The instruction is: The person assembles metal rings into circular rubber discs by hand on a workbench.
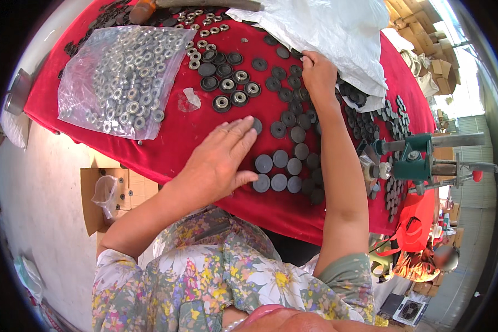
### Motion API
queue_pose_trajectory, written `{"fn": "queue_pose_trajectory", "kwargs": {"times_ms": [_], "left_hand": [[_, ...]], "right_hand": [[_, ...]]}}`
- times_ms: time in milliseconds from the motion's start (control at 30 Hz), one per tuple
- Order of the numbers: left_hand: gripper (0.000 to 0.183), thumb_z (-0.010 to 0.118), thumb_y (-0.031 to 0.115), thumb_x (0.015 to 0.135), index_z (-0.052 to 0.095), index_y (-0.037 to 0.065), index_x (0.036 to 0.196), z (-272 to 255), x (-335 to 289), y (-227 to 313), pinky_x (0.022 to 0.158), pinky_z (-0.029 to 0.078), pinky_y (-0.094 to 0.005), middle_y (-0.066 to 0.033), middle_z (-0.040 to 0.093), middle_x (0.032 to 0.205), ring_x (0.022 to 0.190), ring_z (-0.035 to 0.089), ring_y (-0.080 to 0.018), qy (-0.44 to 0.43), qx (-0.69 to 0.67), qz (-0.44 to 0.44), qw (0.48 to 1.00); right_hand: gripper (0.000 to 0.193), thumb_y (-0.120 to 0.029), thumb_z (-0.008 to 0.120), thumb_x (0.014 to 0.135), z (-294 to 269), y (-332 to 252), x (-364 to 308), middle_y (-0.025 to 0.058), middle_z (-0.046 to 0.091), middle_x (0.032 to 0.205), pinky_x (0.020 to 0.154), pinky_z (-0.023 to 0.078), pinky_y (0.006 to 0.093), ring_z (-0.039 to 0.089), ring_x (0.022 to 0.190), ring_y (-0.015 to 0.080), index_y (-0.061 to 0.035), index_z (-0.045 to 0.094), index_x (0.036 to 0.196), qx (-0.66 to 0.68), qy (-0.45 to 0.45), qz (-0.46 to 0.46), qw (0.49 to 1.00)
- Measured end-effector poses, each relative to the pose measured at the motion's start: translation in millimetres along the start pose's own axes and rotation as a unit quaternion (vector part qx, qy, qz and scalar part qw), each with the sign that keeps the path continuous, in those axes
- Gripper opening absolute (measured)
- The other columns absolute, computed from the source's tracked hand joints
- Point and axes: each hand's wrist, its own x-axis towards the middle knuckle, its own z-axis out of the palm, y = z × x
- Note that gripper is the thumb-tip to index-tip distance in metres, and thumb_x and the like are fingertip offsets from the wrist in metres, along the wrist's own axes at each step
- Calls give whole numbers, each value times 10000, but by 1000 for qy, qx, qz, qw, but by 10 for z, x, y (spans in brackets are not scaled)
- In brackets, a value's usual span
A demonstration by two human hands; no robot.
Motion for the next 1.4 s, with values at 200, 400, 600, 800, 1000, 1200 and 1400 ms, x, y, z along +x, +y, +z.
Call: {"fn": "queue_pose_trajectory", "kwargs": {"times_ms": [200,400,600,800,1000,1200,1400], "left_hand": [[744,809,313,800,531,-93,1358,1,-59,55,1180,381,-507,-255,452,1523,1398,457,-406,-3,-34,-16,999],[733,821,304,785,545,-87,1340,-32,-32,57,1165,402,-518,-254,467,1513,1386,481,-411,-6,-46,-9,999],[708,827,278,778,560,-91,1320,-30,-33,77,1164,407,-508,-251,476,1505,1381,488,-404,2,-43,-17,999],[688,824,285,779,575,-93,1297,-30,-34,64,1157,417,-495,-235,485,1504,1367,498,-404,8,-43,-13,999],[670,818,280,797,575,-89,1300,-17,-70,79,1152,421,-491,-225,487,1506,1357,505,-404,16,-34,-7,999],[659,810,292,814,573,-77,1306,-2,-46,65,1151,423,-489,-207,494,1507,1342,519,-396,11,-56,7,998],[671,819,287,802,572,-71,1313,-13,-83,61,1150,425,-486,-199,507,1495,1330,528,-390,21,-53,5,998]], "right_hand": [[250,-217,726,910,126,-142,116,194,729,1118,916,530,450,683,1064,370,-66,770,1104,-139,-33,-44,989],[354,-282,768,878,185,-95,218,175,715,1184,982,487,498,642,1157,382,-105,749,1183,-121,-26,12,992],[331,-290,755,885,259,-99,291,146,728,1187,1030,460,513,636,1185,370,-127,760,1173,-205,5,-42,978],[298,-280,735,901,189,-37,359,145,754,1101,1022,473,499,683,1104,362,-131,769,1157,-164,-59,30,984],[325,-341,721,912,147,-17,371,151,757,1109,1033,454,507,686,1106,359,-147,768,1169,-106,-84,63,989],[362,-399,727,898,231,79,349,115,767,1101,1066,360,538,679,1125,311,-177,770,1181,-104,-81,92,987],[342,-381,709,917,146,-49,270,98,762,1131,1076,319,541,666,1140,313,-189,772,1193,-45,-140,82,986]]}}
